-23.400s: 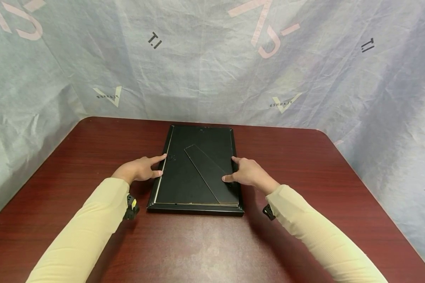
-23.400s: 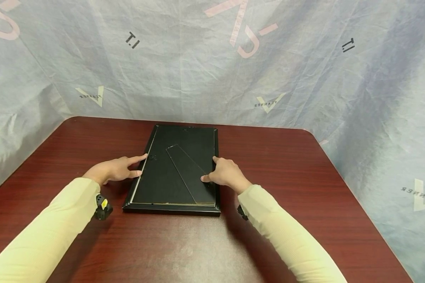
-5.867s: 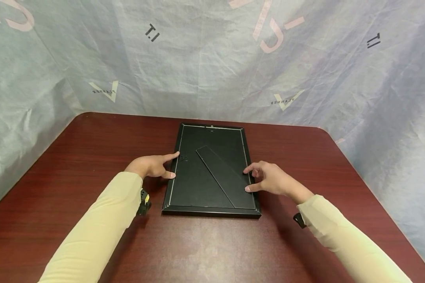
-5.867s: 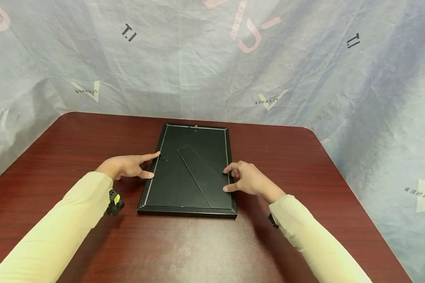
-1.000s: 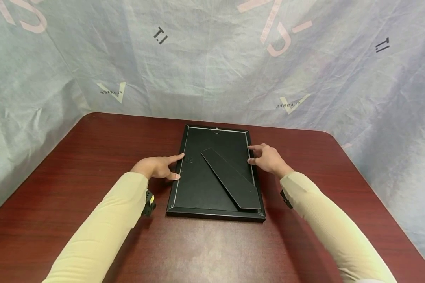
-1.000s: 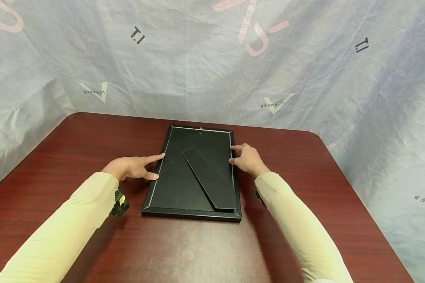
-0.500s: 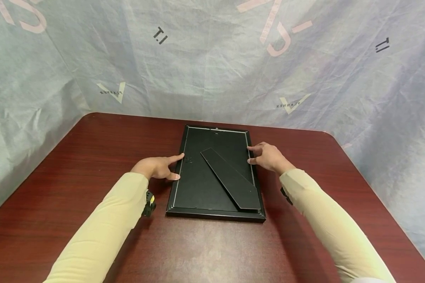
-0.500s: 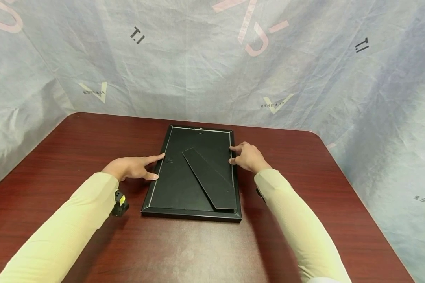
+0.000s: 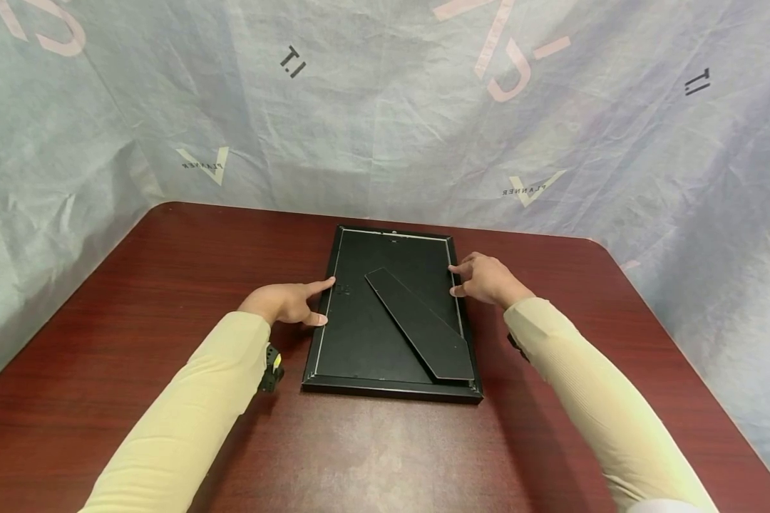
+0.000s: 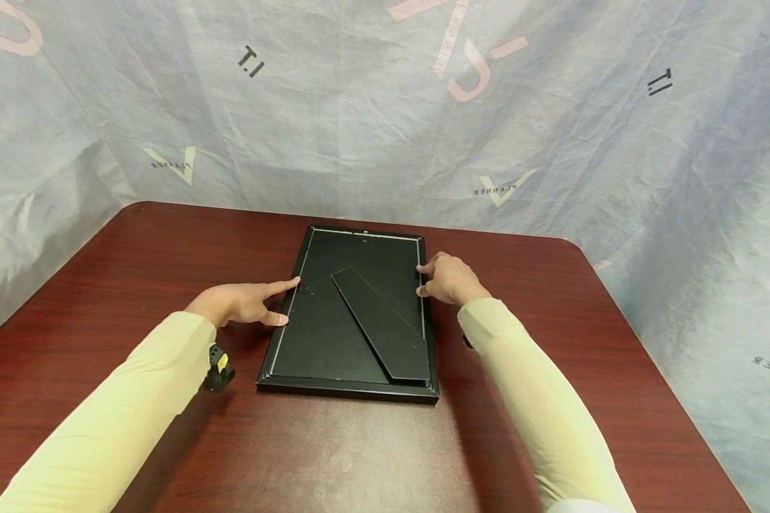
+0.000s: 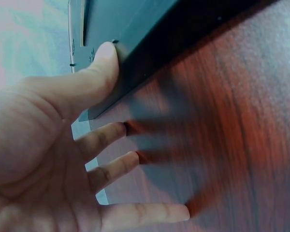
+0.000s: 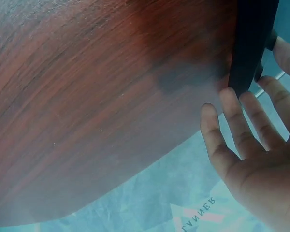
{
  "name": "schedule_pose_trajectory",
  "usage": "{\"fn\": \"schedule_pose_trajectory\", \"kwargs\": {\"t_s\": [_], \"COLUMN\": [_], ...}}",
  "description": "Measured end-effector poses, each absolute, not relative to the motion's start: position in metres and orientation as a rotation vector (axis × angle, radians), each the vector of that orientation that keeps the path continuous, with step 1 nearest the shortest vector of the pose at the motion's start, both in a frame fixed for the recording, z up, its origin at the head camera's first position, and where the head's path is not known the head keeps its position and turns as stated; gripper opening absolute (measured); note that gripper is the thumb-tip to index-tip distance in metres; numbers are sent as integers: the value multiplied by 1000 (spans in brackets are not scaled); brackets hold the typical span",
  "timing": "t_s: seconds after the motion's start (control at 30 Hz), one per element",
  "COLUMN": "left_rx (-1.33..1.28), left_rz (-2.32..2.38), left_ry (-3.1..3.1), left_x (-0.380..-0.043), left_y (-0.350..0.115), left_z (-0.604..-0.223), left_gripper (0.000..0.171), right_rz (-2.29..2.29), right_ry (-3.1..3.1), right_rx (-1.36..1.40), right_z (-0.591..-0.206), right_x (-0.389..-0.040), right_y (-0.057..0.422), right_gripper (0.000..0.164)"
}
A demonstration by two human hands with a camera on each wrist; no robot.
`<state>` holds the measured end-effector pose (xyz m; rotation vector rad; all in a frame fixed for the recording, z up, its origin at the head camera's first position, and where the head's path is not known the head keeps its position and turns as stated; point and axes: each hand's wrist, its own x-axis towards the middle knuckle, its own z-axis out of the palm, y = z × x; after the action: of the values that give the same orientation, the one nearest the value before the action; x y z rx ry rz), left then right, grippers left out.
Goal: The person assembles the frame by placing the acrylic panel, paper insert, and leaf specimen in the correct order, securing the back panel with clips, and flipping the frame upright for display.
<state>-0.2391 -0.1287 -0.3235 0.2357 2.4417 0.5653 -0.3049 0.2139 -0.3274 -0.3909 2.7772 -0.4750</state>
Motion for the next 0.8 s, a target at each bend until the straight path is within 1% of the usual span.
{"fn": "schedule_pose_trajectory", "kwargs": {"t_s": [0.17,0.37,0.53,0.8], "left_rx": [243,238,237,244], "left_rz": [561,561,561,559], "left_ry": [2441,2446,2449,2451], "left_x": [-239,-239,-239,-239], "left_y": [-130,-130,-128,-129], "left_z": [-324,-325,-325,-323], "left_gripper": [80,80,81,80], "right_rz": [-490,-545,-597,-421], "right_ry": [2777,2801,2807,2838], "right_rx": [-343,-318,-321,-403], "right_z": [-328,-335,-338,-332], "right_x": [-304,-298,-294,-300], "right_y": [211,210,216,216], "right_gripper": [54,58,57,54]}}
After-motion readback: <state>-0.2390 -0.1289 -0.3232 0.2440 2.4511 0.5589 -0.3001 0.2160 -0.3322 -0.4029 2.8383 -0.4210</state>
